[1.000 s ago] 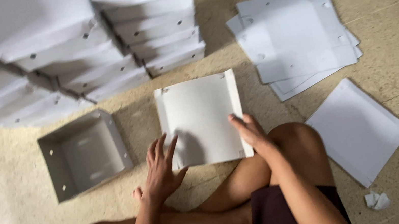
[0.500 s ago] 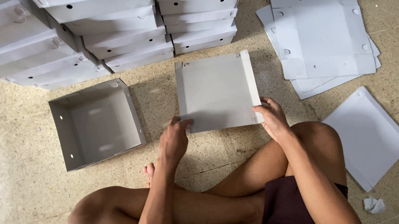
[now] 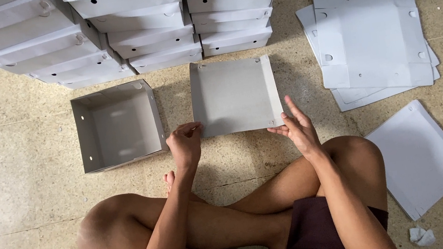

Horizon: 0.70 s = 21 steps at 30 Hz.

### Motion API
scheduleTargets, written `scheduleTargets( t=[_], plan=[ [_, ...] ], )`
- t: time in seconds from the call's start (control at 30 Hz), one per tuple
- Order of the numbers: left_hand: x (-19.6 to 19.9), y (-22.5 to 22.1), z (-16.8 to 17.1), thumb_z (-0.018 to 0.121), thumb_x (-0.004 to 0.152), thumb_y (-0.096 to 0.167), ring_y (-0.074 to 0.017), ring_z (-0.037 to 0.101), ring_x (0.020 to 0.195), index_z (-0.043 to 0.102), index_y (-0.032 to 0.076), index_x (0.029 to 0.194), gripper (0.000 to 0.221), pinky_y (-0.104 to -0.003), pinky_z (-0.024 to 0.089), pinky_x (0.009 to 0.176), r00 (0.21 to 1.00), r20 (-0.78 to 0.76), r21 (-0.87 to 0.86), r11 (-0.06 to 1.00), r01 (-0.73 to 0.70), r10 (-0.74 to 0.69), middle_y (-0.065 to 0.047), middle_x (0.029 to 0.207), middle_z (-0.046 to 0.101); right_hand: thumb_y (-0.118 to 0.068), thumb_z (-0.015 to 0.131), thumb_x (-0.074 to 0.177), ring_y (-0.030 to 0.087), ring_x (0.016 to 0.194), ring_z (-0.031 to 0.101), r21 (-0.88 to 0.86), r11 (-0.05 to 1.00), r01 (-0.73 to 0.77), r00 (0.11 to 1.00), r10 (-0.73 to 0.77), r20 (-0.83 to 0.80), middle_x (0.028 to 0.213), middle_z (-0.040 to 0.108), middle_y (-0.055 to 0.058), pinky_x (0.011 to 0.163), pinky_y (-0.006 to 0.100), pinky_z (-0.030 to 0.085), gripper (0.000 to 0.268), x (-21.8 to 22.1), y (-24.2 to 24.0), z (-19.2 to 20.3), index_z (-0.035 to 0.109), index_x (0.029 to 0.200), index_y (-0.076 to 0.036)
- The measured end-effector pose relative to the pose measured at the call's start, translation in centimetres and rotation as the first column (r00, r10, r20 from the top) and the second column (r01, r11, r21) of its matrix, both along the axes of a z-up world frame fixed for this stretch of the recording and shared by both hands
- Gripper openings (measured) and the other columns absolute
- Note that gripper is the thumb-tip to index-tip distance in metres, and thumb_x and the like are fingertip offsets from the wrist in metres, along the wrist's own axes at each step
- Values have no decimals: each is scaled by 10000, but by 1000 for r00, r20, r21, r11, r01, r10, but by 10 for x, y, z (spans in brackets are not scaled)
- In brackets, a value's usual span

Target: Assembling cardboard boxes from flat pre-cut sheets by folding along creases and tucking tabs.

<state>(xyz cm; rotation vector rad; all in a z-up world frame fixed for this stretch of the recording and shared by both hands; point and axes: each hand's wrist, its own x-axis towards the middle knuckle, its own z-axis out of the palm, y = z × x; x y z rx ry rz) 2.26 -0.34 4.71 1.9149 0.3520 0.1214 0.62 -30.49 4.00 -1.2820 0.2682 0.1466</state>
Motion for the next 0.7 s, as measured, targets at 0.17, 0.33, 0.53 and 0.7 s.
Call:
scheduleTargets(
  t=[0.17, 0.33, 0.53, 0.7],
  plan=[
    [-1, -5, 1, 800, 785, 87, -281, 751, 857, 790, 85, 1038, 254, -425, 630, 713, 999, 5, -97, 994, 39, -39, -189, 1058, 733, -14, 501, 976, 259, 668, 761, -245, 968, 47, 994, -23, 103, 687, 706, 160, 516, 105, 438, 292, -1, 0, 13, 550, 1246, -113],
    [-5, -5, 9, 816, 820, 133, -380, 713, 980, 717, -39, 1164, 397, -424, 611, 823, 998, -21, -131, 990, 54, -57, -305, 1165, 647, -69, 493, 874, 349, 793, 744, -181, 983, -41, 998, 49, 39, 912, 718, 268, 767, 360, 537, 345, -4, -13, -17, 652, 1165, 29],
    [1, 5, -11, 711, 936, 96, -363, 707, 965, 711, -5, 1199, 282, -415, 600, 750, 999, 51, -128, 992, 10, -3, -292, 1096, 666, -97, 480, 862, 379, 1149, 642, 7, 984, -178, 983, 177, 46, 1340, 630, 239, 1081, 484, 441, 553, -8, -5, 26, 561, 1384, 67],
    [0, 5, -11, 774, 893, 164, -232, 732, 840, 780, 113, 1131, 244, -353, 568, 693, 999, 18, -46, 998, -45, 45, -170, 996, 732, -188, 512, 1030, 352, 1153, 634, -104, 979, -173, 981, 180, 68, 1262, 673, 254, 1050, 490, 475, 381, -13, -12, 0, 628, 1309, 43]
  ],
)
